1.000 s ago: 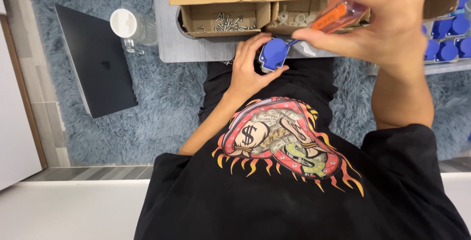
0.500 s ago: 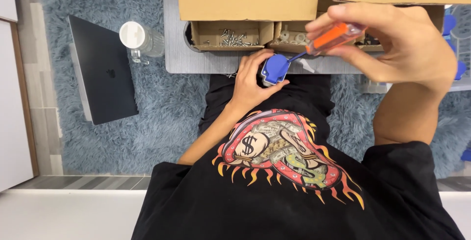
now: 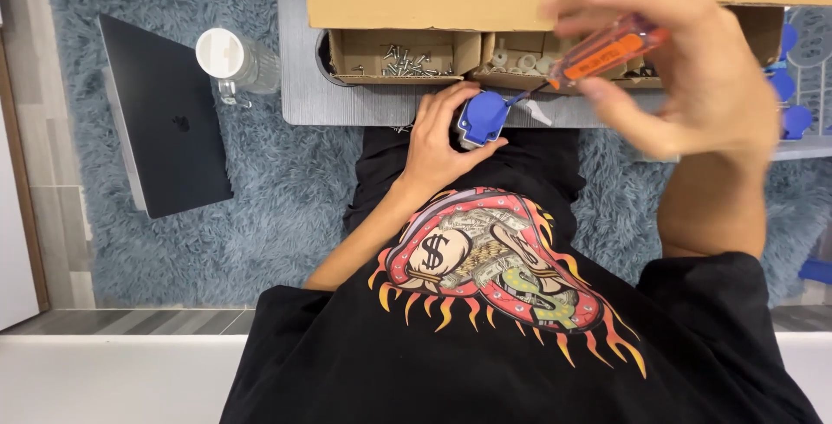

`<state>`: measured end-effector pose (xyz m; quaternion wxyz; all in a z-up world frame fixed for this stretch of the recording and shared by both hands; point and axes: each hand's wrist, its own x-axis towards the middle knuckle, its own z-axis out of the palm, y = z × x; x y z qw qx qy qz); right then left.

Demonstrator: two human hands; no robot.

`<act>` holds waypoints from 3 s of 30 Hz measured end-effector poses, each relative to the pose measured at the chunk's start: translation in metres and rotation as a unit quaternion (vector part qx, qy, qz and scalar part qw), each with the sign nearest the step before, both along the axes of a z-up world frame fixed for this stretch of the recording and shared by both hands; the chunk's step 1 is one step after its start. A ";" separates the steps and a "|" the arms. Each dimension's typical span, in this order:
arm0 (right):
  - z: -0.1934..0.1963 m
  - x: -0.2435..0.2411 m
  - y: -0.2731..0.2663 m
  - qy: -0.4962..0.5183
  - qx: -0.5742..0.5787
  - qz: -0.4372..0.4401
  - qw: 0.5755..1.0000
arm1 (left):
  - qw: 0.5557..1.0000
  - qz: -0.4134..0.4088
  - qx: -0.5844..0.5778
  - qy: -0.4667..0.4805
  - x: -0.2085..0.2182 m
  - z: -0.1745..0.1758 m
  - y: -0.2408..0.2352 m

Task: Assembling a small blue and white plastic component by fastening a screw with a manual screwdriver

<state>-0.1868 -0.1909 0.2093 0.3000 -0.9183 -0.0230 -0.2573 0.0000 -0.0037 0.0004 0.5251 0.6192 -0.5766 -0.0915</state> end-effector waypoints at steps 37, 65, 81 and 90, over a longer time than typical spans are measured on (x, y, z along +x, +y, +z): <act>-0.040 0.006 0.009 -0.091 -0.128 -0.147 0.977 | 1.000 -0.002 -0.013 -0.001 0.002 0.002 -0.001; -0.023 0.028 0.017 -0.145 -0.098 -0.148 0.973 | 0.996 0.052 -0.061 0.050 -0.004 0.003 -0.007; -0.068 0.030 0.009 -0.182 -0.111 -0.172 0.962 | 0.996 0.044 -0.063 0.051 -0.003 0.005 -0.009; -0.008 0.018 0.019 -0.054 -0.003 -0.080 0.995 | 0.999 0.025 -0.038 0.027 0.001 -0.004 -0.006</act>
